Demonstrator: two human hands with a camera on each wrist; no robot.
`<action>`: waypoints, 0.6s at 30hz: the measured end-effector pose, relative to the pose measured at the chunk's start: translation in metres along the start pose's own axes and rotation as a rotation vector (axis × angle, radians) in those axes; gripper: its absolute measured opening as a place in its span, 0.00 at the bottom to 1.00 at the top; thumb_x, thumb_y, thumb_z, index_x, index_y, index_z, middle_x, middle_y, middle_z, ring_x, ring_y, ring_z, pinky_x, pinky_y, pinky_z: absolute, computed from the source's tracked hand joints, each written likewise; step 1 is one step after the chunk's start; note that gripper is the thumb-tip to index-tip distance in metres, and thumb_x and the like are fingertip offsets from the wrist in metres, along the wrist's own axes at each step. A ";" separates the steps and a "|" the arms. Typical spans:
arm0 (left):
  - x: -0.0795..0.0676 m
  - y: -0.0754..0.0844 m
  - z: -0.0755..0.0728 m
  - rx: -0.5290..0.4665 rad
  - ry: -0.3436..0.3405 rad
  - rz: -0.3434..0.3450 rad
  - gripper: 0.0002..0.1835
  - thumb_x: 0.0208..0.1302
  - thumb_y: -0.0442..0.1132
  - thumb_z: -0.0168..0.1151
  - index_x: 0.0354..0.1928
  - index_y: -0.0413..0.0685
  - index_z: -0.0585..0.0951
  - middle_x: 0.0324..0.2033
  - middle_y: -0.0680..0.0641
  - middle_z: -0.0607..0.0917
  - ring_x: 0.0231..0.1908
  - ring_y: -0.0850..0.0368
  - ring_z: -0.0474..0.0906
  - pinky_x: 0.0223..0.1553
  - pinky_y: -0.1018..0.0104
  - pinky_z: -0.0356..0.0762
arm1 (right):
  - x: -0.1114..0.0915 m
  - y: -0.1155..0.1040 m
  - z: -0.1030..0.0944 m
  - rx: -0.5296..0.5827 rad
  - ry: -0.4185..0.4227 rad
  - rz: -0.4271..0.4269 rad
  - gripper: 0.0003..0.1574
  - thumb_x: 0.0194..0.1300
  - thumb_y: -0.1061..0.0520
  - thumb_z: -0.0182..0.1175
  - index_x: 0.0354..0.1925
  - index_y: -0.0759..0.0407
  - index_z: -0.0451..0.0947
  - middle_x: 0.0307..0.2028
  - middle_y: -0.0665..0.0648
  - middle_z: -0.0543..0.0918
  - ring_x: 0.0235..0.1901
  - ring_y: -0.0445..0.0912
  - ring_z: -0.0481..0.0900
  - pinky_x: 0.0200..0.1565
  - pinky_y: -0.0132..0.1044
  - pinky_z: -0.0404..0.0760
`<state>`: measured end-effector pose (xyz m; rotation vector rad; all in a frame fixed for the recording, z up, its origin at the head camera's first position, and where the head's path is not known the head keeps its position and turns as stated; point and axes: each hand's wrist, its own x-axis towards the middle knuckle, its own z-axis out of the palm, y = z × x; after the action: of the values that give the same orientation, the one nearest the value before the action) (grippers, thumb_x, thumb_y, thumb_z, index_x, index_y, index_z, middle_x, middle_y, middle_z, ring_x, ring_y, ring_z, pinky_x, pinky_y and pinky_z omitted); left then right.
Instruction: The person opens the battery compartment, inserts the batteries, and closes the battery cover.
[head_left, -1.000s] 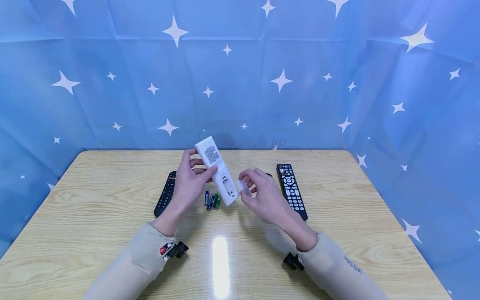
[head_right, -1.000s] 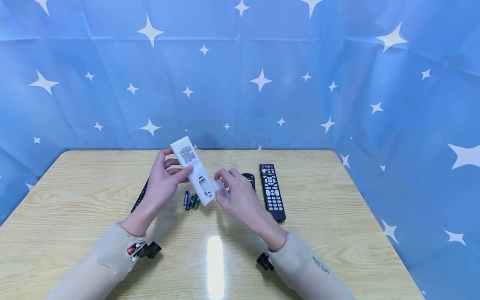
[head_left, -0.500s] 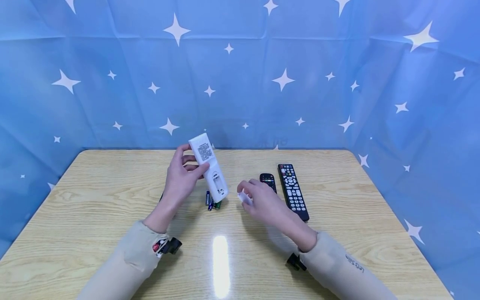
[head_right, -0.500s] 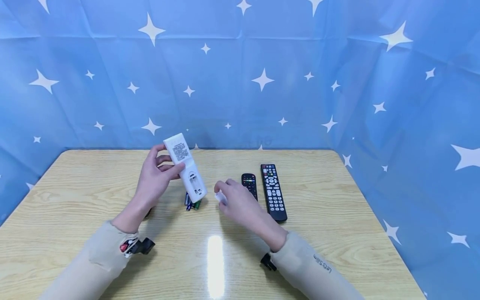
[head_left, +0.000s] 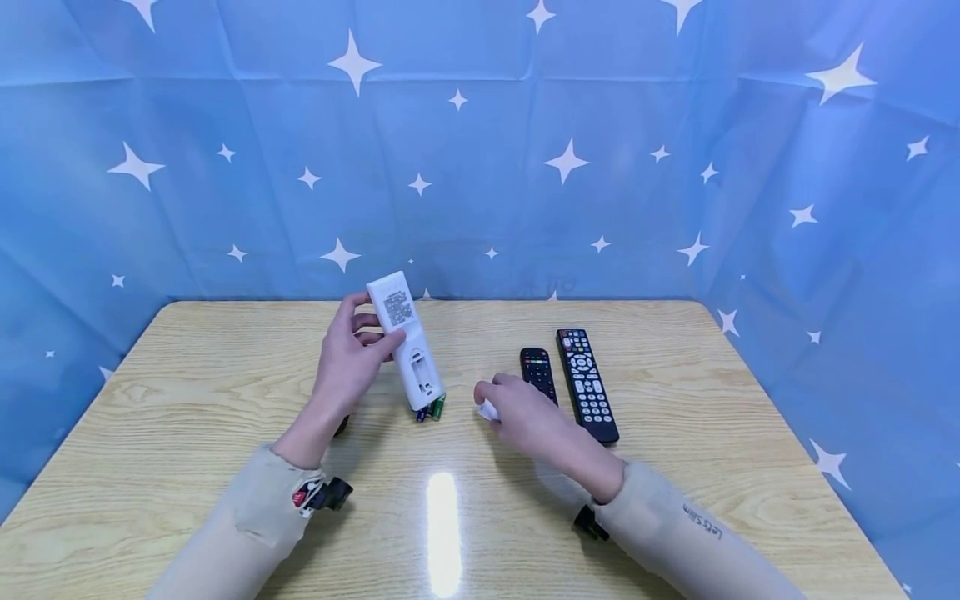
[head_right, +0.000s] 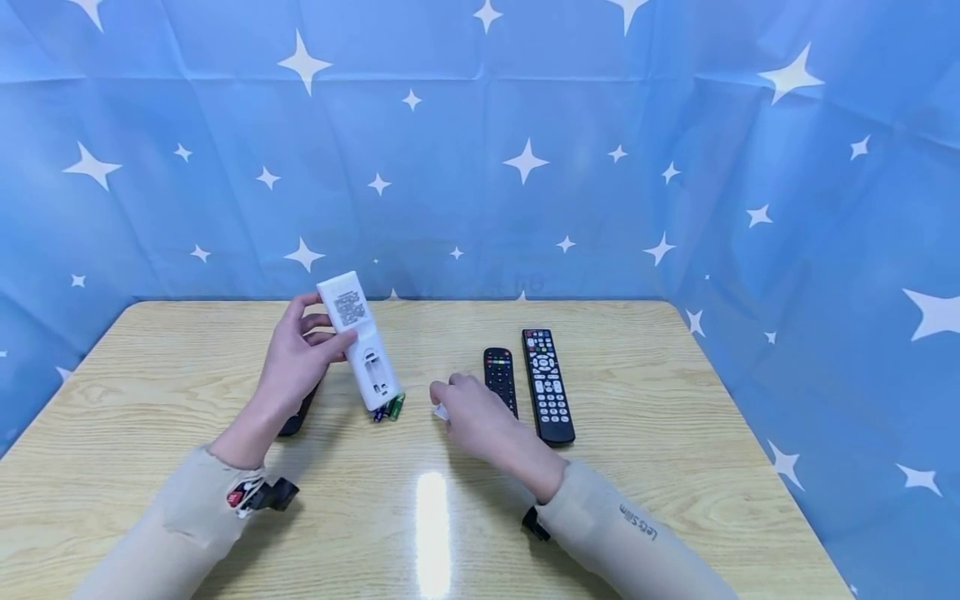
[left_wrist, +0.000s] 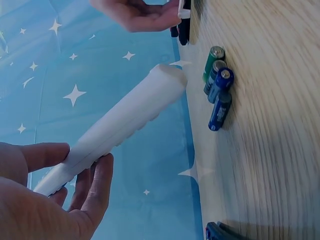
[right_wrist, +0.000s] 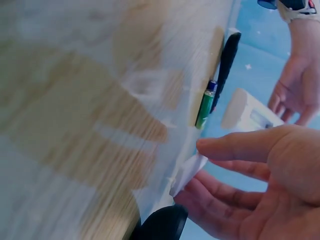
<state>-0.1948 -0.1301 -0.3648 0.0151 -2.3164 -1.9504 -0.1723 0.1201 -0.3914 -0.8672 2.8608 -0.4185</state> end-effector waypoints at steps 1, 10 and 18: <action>0.000 0.000 -0.001 0.008 0.001 -0.001 0.34 0.68 0.30 0.67 0.72 0.45 0.64 0.52 0.37 0.79 0.46 0.45 0.83 0.40 0.60 0.87 | 0.000 0.000 0.000 0.006 -0.007 0.006 0.18 0.60 0.69 0.73 0.47 0.58 0.81 0.39 0.58 0.81 0.38 0.50 0.79 0.40 0.43 0.84; 0.002 -0.001 -0.009 0.039 0.000 -0.014 0.33 0.69 0.30 0.66 0.72 0.45 0.64 0.53 0.37 0.79 0.48 0.44 0.83 0.43 0.55 0.87 | 0.000 0.003 0.001 0.038 -0.088 0.069 0.19 0.61 0.72 0.69 0.48 0.57 0.81 0.40 0.56 0.80 0.38 0.48 0.79 0.41 0.41 0.83; 0.001 -0.003 -0.016 0.056 0.007 -0.005 0.32 0.69 0.30 0.65 0.72 0.44 0.64 0.53 0.36 0.79 0.47 0.44 0.82 0.37 0.66 0.86 | 0.007 -0.005 -0.002 -0.021 -0.078 0.037 0.15 0.68 0.54 0.69 0.51 0.57 0.83 0.43 0.54 0.81 0.39 0.47 0.78 0.34 0.39 0.81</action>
<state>-0.1942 -0.1460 -0.3655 0.0320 -2.3685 -1.8839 -0.1759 0.1131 -0.3884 -0.8134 2.8101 -0.3435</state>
